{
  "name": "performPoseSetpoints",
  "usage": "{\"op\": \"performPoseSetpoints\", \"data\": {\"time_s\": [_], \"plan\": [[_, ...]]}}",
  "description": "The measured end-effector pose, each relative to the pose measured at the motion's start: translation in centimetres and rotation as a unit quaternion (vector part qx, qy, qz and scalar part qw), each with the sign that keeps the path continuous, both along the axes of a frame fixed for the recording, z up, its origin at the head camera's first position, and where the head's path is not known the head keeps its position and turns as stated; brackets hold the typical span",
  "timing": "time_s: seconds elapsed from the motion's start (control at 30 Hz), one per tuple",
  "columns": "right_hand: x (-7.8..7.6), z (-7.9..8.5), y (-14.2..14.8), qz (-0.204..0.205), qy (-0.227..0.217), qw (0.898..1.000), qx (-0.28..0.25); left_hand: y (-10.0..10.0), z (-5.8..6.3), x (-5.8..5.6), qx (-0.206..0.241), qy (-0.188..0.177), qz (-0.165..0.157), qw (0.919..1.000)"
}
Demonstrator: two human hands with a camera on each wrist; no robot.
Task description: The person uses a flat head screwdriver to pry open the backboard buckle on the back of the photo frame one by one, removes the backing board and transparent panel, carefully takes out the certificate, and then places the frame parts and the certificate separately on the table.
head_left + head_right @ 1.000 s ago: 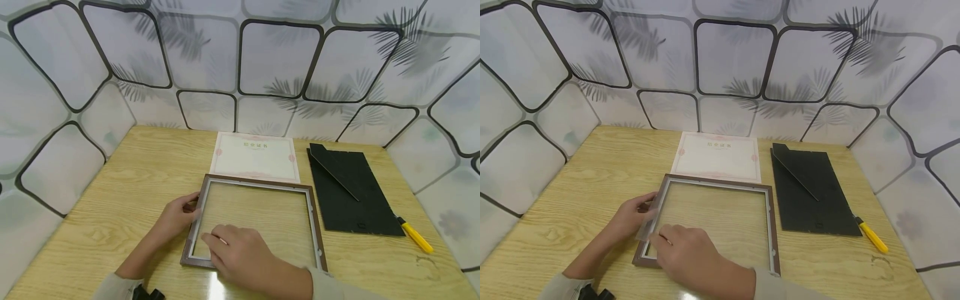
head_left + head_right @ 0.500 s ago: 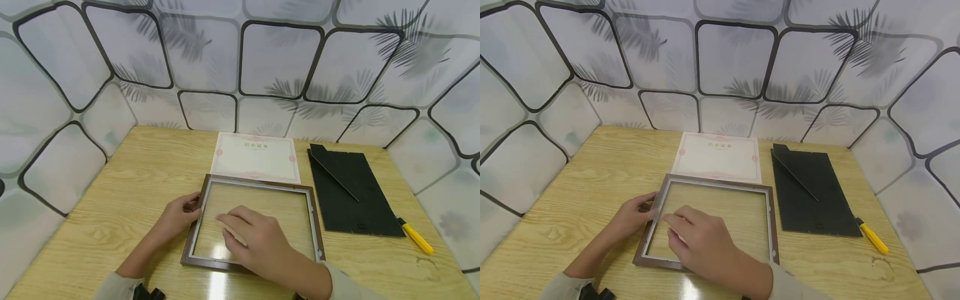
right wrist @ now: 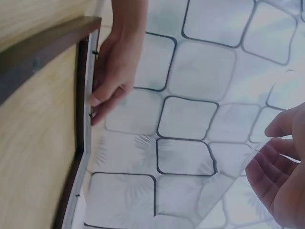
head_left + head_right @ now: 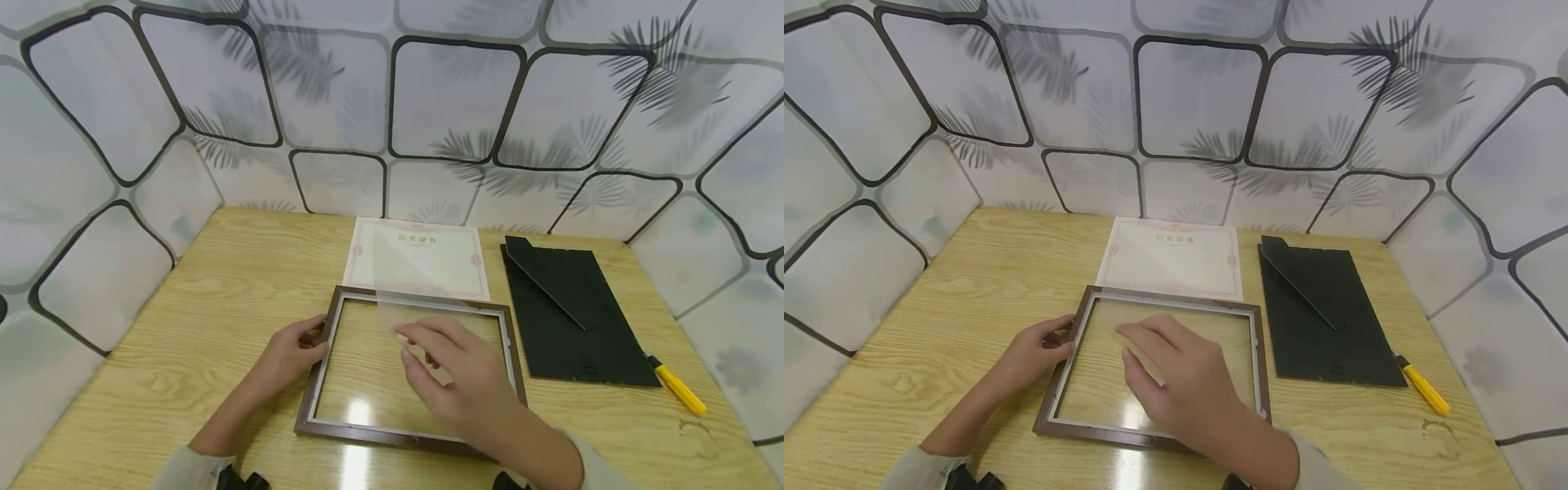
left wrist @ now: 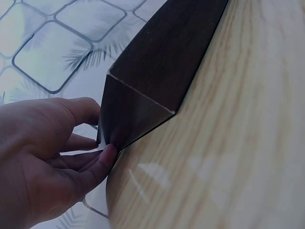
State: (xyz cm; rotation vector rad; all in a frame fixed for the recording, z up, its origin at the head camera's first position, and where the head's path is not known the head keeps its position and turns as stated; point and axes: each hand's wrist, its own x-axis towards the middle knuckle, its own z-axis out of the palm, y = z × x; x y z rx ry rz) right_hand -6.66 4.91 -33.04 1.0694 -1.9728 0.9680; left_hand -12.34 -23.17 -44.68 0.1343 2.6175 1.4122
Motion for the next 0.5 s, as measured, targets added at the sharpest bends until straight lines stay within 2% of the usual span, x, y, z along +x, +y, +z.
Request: {"op": "performPoseSetpoints", "data": {"time_s": [0.23,0.5], "plan": [[0.0,1.9,2.9,-0.035,0.022,0.997,-0.064,0.0,0.0,0.1,0.006,-0.004,-0.004,1.0000],[0.6,3.3,7.2,-0.085,-0.021,0.983,-0.161,0.0,0.1,0.1,0.004,-0.009,-0.004,0.9999]]}}
